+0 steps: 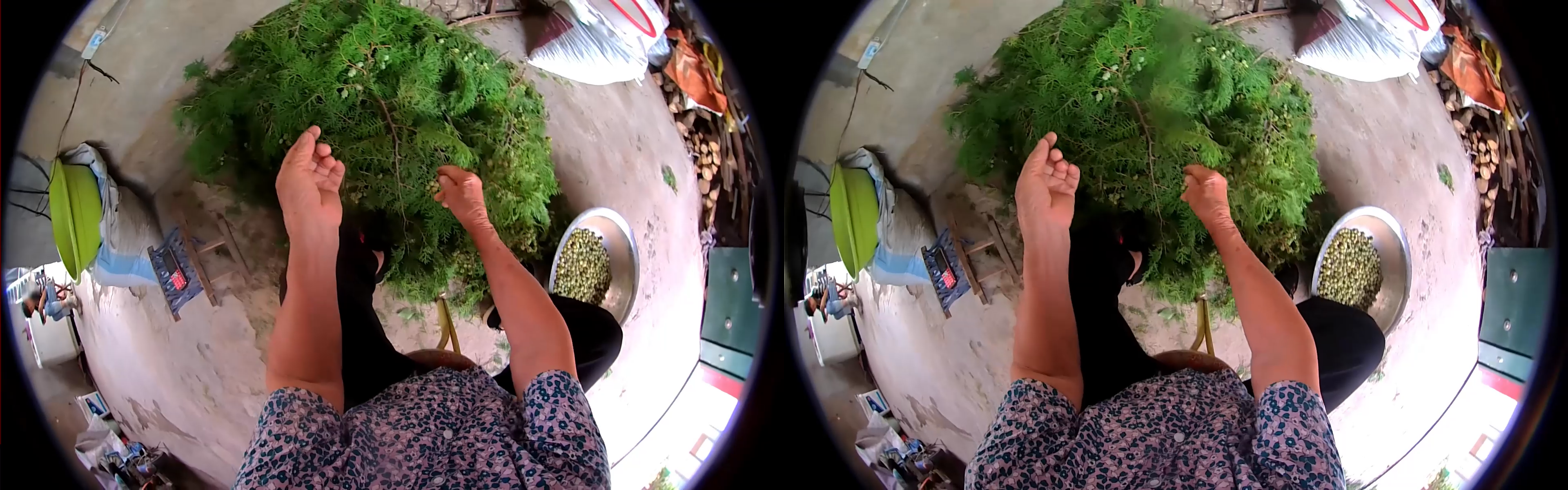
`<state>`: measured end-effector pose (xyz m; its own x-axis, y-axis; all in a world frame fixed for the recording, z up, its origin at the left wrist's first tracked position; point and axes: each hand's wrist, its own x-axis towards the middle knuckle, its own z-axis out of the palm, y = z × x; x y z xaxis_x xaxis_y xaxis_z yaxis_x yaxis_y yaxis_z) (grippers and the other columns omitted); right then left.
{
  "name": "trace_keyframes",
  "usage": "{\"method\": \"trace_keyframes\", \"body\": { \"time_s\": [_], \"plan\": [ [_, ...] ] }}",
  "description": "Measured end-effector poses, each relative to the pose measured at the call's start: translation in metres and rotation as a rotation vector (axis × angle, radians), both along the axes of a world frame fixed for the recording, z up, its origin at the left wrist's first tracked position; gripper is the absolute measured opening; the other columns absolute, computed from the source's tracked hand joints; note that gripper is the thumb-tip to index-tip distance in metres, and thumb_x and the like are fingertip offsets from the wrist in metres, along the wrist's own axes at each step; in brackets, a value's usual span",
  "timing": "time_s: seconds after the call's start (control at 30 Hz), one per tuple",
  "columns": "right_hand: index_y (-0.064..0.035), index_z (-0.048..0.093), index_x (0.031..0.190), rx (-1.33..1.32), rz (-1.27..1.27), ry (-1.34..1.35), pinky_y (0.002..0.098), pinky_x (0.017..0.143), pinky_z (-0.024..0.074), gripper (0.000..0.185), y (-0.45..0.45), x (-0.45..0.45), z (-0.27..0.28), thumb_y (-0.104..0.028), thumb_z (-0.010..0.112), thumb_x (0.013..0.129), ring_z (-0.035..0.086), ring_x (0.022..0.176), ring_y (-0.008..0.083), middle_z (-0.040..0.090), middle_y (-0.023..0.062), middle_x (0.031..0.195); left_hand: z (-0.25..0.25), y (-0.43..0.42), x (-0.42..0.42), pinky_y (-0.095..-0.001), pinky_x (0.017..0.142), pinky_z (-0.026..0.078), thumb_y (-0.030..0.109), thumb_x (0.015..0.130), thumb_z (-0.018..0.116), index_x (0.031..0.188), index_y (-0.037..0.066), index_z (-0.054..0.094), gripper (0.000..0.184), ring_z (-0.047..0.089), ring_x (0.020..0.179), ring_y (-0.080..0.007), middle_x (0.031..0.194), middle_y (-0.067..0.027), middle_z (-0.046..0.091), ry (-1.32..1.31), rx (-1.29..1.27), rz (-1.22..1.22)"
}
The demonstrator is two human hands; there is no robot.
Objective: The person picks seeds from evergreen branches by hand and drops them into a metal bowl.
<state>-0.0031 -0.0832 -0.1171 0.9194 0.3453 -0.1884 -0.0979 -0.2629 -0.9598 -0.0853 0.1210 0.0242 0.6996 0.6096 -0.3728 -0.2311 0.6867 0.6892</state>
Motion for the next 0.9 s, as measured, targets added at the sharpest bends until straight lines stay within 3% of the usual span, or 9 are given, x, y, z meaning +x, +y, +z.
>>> {"method": "trace_keyframes", "body": {
  "time_s": [0.13,0.17,0.2,0.33,0.4,0.6,0.67,0.7,0.9],
  "plan": [
    [-0.0008,0.045,0.120,-0.108,-0.043,-0.011,0.0370,0.057,0.0498,0.039,0.027,0.029,-0.026,-0.005,0.053,0.082,0.062,0.060,0.0226,0.059,0.0168,0.100,0.004,0.002,-0.002,-0.0236,0.058,0.043,0.018,0.086,0.056,0.097,0.004,0.057,0.018,0.048,0.057,-0.0071,0.068,0.0021,0.053,0.048,0.024,0.042],
    [-0.0034,0.033,0.129,-0.237,0.082,0.110,0.0436,0.066,0.0487,0.050,0.028,0.041,-0.020,-0.008,0.053,0.083,0.062,0.078,0.0295,0.051,0.0207,0.116,0.004,0.002,-0.004,-0.0227,0.058,0.043,0.018,0.086,0.056,0.096,0.005,0.058,0.017,0.048,0.058,-0.0072,0.068,0.0019,0.054,0.038,0.025,0.030],
    [-0.0034,0.033,0.129,-0.233,0.089,0.110,0.0436,0.066,0.0487,0.050,0.030,0.053,-0.033,-0.008,0.053,0.083,0.062,0.078,0.0295,0.051,0.0207,0.116,0.004,0.002,-0.004,-0.0217,0.059,0.043,0.017,0.085,0.057,0.096,0.006,0.059,0.016,0.049,0.059,-0.0074,0.069,0.0017,0.055,0.027,0.026,0.018],
    [-0.0093,0.023,0.135,-0.299,0.130,0.026,0.0494,0.095,0.0371,0.059,0.041,0.072,-0.055,-0.029,0.052,0.087,0.035,0.119,0.0346,0.028,0.0186,0.135,0.008,-0.002,-0.001,-0.0235,0.057,0.042,0.018,0.087,0.055,0.100,0.003,0.056,0.020,0.045,0.055,-0.0069,0.066,0.0019,0.052,0.064,0.039,0.024],
    [-0.0126,0.013,0.139,-0.525,0.231,0.213,0.0384,0.062,0.0499,0.061,0.047,0.076,-0.050,-0.018,0.046,0.088,0.058,0.084,0.0226,0.042,0.0144,0.127,0.006,0.000,-0.001,-0.0234,0.057,0.042,0.017,0.086,0.055,0.101,0.003,0.056,0.020,0.045,0.055,-0.0070,0.067,0.0018,0.052,0.037,0.036,0.007],
    [-0.0112,0.024,0.135,-0.668,0.069,-0.110,0.0460,0.066,0.0467,0.068,0.041,0.042,-0.034,-0.040,0.056,0.083,0.057,0.083,0.0288,0.050,0.0150,0.117,0.009,-0.005,-0.002,-0.0222,0.057,0.043,0.013,0.085,0.056,0.098,0.003,0.058,0.016,0.051,0.061,-0.0076,0.071,0.0001,0.056,0.032,0.028,-0.023],
    [-0.0121,0.036,0.130,-0.530,0.089,0.158,0.0500,0.083,0.0453,0.056,0.027,0.030,-0.002,-0.038,0.054,0.084,0.047,0.106,0.0353,0.049,0.0144,0.119,0.009,-0.008,-0.002,-0.0227,0.058,0.043,0.012,0.084,0.057,0.100,0.003,0.057,0.018,0.052,0.062,-0.0083,0.072,0.0000,0.057,0.062,0.043,-0.050],
    [-0.0108,0.051,0.117,-0.545,-0.041,0.059,0.0466,0.072,0.0460,0.040,0.021,0.022,-0.013,-0.030,0.060,0.082,0.054,0.091,0.0359,0.058,0.0165,0.100,0.008,-0.011,-0.001,-0.0232,0.059,0.043,0.012,0.083,0.058,0.101,0.003,0.057,0.019,0.053,0.063,-0.0090,0.074,0.0000,0.058,0.096,0.065,-0.071],
    [-0.0026,0.062,0.089,-0.278,-0.067,-0.319,0.0373,0.062,0.0447,0.021,-0.027,-0.034,0.017,-0.012,0.067,0.070,0.058,0.074,0.0344,0.060,0.0182,0.079,-0.017,-0.054,-0.003,-0.0241,0.052,0.040,0.003,0.070,0.061,0.107,0.002,0.050,0.038,0.059,0.066,-0.0130,0.096,-0.0047,0.055,0.297,0.426,-0.446]
  ]
}}
